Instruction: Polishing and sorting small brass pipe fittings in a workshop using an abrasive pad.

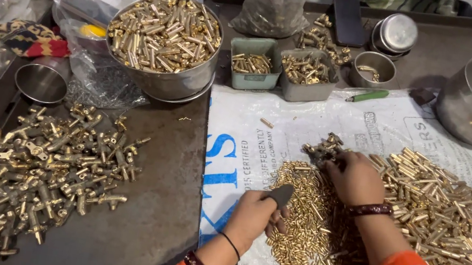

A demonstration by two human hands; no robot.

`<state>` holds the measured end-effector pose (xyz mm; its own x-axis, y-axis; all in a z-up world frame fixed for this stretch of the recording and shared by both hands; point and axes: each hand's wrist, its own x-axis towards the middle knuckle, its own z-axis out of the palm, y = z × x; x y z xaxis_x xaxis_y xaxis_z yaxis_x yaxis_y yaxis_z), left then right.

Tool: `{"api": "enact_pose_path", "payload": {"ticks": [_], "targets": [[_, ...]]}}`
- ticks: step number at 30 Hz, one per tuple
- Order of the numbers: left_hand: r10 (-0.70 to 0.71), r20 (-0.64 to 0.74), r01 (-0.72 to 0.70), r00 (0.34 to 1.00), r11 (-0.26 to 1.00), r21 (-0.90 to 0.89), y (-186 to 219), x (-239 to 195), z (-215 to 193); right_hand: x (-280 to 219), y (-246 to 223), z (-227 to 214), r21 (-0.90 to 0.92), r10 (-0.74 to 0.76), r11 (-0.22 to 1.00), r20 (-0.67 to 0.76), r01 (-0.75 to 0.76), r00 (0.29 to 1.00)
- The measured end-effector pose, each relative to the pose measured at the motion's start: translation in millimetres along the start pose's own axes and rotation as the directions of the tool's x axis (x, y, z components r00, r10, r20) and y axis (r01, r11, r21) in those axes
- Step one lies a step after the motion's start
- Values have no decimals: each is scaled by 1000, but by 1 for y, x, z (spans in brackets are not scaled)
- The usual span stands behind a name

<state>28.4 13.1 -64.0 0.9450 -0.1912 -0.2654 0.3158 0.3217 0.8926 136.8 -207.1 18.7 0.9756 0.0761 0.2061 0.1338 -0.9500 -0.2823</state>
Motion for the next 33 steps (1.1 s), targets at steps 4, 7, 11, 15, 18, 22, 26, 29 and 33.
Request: {"api": "enact_pose_path", "payload": {"ticks": [4,7,11,15,18,22,26,29,33], "targets": [[-53,-46,50,998,996,-74,30,-16,14,-12,-17,-10,87,17,996,-41,-14,999],[39,-104,-36,994,999,27,49,-30,27,-28,-39,-39,405,100,902,137,-148,986],[170,-92,-166,981,985,46,48,-30,34,-35,-39,-45,423,3,900,229,-102,974],[118,-145,-105,982,990,98,51,-28,27,-28,-31,-21,59,-62,997,137,54,989],[66,-114,-66,991,998,0,24,-17,23,-29,-42,-20,-33,-67,997,186,74,980],[-59,-58,51,997,990,-129,58,-34,33,-17,-45,-13,-95,-88,989,239,113,967],[-148,-10,146,989,982,-119,65,-36,34,-24,-43,-32,-85,-78,991,230,100,970],[-99,-10,99,995,995,-3,60,-40,34,-49,-57,-58,23,-143,990,214,142,966],[94,-66,-53,993,889,454,64,-48,40,-75,-69,-70,217,-285,946,205,241,936]]}}
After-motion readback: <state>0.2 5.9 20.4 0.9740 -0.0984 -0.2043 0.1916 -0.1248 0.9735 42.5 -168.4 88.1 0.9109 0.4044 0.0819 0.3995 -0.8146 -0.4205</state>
